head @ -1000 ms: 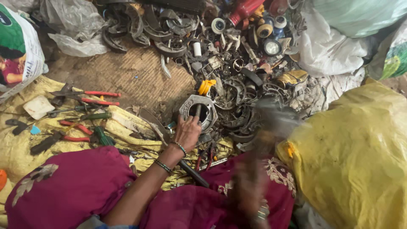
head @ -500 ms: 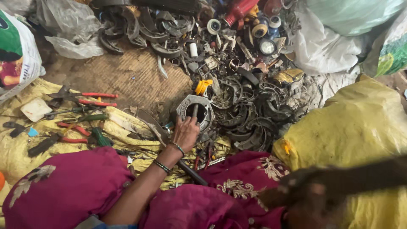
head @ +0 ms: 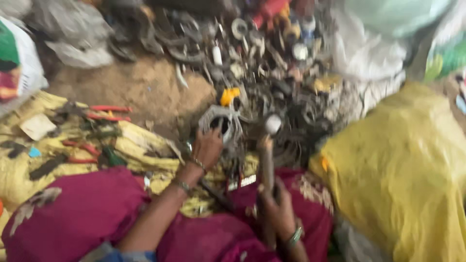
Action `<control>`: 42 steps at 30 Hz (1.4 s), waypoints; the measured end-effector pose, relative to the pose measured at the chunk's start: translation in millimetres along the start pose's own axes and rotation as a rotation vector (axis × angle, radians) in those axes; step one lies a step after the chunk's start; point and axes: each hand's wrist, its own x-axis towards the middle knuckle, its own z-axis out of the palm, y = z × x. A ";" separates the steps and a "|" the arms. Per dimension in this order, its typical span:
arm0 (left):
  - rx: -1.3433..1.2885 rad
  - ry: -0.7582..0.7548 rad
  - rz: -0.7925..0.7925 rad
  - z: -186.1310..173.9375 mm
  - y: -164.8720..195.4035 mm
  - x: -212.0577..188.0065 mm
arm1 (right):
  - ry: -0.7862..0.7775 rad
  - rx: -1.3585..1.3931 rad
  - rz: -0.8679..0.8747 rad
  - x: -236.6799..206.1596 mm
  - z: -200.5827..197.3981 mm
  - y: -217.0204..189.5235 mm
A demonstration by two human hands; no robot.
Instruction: The person sits on the floor and uses a hammer and metal rod to repeatedly strike a metal part held in a vise. They adjust the part and continue striking it throughout the clip.
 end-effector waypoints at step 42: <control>-0.034 -0.124 -0.039 -4.9 10.7 2.8 | 0.292 -0.332 -0.585 -15.0 -4.0 -29.5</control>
